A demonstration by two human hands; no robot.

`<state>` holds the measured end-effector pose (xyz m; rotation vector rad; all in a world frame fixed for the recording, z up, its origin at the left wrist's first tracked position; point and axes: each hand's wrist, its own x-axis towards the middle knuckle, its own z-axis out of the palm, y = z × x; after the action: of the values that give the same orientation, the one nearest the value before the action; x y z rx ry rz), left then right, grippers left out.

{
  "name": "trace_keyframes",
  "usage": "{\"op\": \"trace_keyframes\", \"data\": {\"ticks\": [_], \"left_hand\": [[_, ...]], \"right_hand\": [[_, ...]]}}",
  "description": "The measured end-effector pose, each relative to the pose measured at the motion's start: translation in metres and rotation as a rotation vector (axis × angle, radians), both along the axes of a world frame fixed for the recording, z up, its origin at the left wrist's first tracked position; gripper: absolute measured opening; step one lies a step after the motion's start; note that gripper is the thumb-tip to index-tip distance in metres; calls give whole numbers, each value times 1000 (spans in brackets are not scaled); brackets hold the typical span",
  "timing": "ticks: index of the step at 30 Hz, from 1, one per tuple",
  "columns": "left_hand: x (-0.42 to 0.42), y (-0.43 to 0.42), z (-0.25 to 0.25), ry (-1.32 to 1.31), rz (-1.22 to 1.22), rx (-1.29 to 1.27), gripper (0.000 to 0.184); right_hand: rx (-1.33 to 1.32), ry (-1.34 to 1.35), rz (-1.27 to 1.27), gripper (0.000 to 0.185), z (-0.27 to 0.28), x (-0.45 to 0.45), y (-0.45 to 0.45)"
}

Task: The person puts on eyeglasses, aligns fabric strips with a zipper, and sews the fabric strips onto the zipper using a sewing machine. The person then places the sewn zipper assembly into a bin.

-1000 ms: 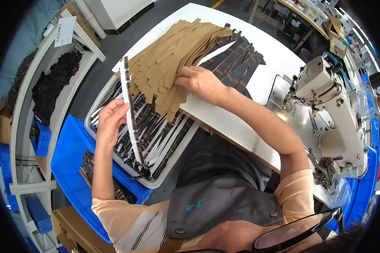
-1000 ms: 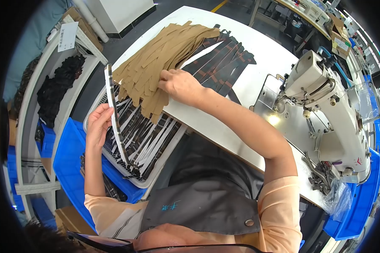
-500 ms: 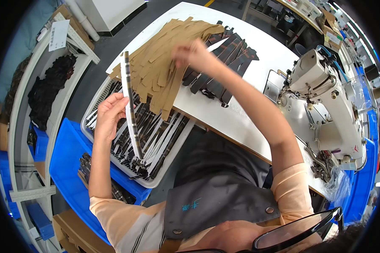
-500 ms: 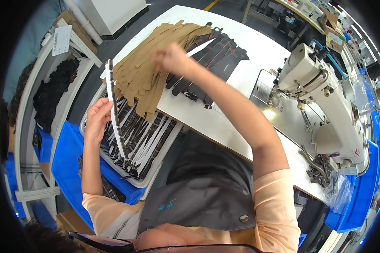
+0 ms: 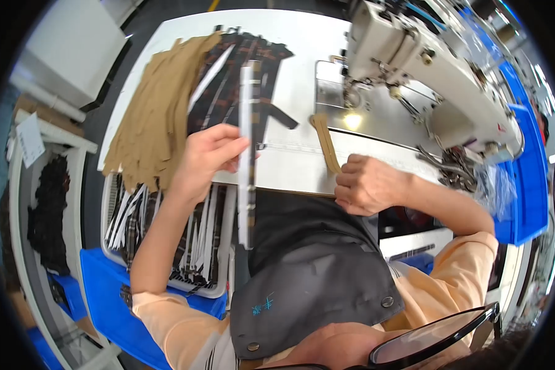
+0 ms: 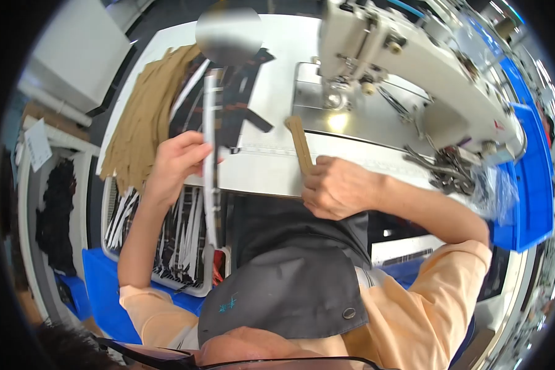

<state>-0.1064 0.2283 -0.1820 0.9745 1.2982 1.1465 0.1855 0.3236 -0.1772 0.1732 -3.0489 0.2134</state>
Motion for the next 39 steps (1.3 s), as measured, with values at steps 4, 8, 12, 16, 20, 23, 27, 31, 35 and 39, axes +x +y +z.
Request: {"op": "trace_keyframes", "data": {"ticks": [4,8,12,16,20,23,27,31,35,39], "left_hand": [[42,72,-37,30,-63,-36,29],[61,102,-54,121,11,4,46],[65,100,-50,437,17,30,48],[81,87,-51,1141,-75,500,43],[124,93,-53,1364,-373,613,56],[135,96,-68,1390,-404,421,63],[126,104,-68,1473,-422,291,66],[127,119,-55,1465,-432,334,64],[141,109,-42,1266,-489,620,58],[207,79,-2,1325,-480,940,44]], "right_hand": [[-104,123,-167,29,-34,36,-21],[-160,185,-210,28,-41,32,-21],[-259,295,-117,31,-51,21,-12],[-305,298,-37,31,-59,14,-15],[-377,351,-33,31,-71,12,-13],[-459,456,-108,23,-59,29,-15],[-321,568,-691,15,-55,109,-19],[216,414,-1217,25,-35,199,10],[202,322,-1294,25,-50,225,23],[-145,404,-1008,28,-28,165,-9]]}}
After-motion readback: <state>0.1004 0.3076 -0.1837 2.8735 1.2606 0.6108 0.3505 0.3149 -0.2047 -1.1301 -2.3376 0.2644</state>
